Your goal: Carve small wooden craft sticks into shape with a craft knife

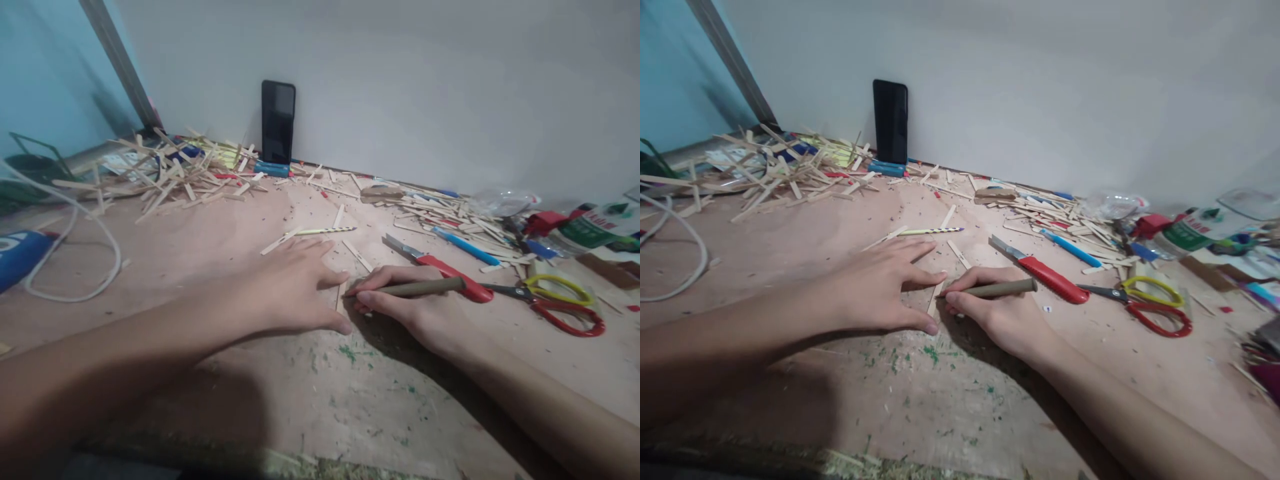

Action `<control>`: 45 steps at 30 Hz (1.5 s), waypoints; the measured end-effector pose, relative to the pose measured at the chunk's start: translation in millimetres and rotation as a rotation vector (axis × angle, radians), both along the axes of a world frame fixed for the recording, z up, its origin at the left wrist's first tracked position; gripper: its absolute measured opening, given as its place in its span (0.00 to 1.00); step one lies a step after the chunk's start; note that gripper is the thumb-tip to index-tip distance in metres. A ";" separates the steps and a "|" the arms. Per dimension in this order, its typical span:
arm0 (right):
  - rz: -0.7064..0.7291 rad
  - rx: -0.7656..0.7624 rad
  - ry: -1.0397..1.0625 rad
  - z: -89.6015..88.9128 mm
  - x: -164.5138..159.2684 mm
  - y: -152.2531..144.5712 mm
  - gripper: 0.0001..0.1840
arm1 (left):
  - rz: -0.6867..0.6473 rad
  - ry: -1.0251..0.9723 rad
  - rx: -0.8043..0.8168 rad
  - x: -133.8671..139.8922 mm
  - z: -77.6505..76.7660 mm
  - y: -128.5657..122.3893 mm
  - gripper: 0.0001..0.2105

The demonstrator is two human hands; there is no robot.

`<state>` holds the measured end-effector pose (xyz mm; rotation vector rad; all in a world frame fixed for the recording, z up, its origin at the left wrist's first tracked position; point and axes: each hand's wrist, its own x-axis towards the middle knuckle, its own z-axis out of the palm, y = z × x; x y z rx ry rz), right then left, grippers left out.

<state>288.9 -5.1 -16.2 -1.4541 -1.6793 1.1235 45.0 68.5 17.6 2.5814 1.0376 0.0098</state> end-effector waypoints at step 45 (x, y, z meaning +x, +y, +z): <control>-0.050 0.066 0.004 15.8 -3.3 6.8 0.10 | -0.497 -0.332 0.335 -29.0 -24.8 31.9 0.15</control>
